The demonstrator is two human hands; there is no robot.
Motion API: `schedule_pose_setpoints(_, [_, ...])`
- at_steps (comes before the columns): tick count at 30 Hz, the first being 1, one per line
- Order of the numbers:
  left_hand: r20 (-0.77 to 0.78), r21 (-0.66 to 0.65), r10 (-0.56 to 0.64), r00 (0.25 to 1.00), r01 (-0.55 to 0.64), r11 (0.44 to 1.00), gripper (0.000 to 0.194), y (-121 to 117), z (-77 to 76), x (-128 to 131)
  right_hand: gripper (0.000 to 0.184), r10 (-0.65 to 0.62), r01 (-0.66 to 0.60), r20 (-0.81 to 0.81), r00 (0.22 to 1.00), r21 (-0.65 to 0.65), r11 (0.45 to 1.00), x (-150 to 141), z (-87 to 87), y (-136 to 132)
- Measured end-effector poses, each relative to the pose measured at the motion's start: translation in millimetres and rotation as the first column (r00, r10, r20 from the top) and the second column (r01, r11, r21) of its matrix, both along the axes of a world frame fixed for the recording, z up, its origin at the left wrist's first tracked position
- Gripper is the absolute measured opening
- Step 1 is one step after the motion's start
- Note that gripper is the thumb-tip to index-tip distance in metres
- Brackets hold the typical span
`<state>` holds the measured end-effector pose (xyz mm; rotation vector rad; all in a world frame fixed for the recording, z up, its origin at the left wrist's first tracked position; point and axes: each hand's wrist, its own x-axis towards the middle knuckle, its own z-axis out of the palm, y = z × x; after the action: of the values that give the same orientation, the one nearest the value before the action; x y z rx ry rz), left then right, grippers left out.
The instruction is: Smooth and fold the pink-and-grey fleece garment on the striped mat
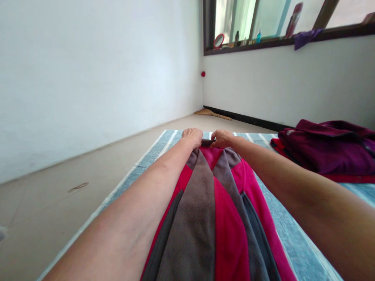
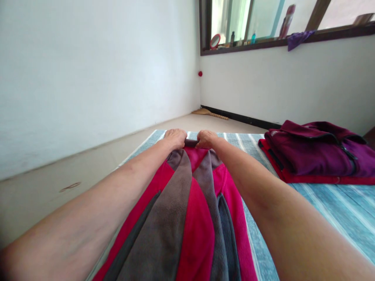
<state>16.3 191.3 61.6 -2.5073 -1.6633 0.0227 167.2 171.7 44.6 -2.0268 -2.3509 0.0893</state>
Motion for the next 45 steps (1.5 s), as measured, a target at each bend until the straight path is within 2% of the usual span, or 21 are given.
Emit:
schedule_pose_setpoints(4, [0.012,0.033,0.010,1.000,-0.010,0.999,0.039,-3,-3.7,-2,0.035,-0.032,0.031,-0.010,0.999,-0.051,0.998,6,3.8,3])
schedule_pose_setpoints(10, [0.059,0.014,0.035,0.998,-0.036,0.999,0.040,0,-14.6,-5,0.039,-0.099,0.099,0.004,0.995,0.007,0.995,2,2.8,3])
schedule_pose_setpoints(16, [0.092,-0.076,0.008,0.996,-0.001,0.997,0.031,13,-14.5,-10,0.037,-0.019,0.018,-0.028,0.999,-0.046,0.999,10,2.7,0])
schedule_pose_setpoints(18, [0.103,-0.060,0.009,0.995,-0.003,0.998,0.033,14,-15.6,-11,0.032,0.002,-0.005,-0.047,0.999,-0.071,0.997,14,4.6,0])
schedule_pose_setpoints(21, [0.115,-0.007,0.010,0.993,-0.009,1.000,0.035,11,-21.1,-10,0.029,-0.032,0.028,-0.052,0.998,-0.061,0.998,16,5.7,1])
schedule_pose_setpoints(29, [0.130,0.058,0.033,0.991,-0.041,0.997,0.039,0,-38.1,-10,0.032,-0.141,0.142,-0.042,0.989,0.023,0.990,10,-11.0,1])
schedule_pose_setpoints(39, [0.163,0.065,0.119,0.979,-0.131,0.989,0.039,-5,-45.0,-5,0.031,-0.162,0.162,-0.015,0.987,0.009,0.987,1,-23.6,-7])
schedule_pose_setpoints(45, [0.193,0.151,0.138,0.971,-0.169,0.974,0.042,-13,-46.9,4,0.031,-0.156,0.154,0.022,0.988,0.052,0.987,-4,-27.7,-11])
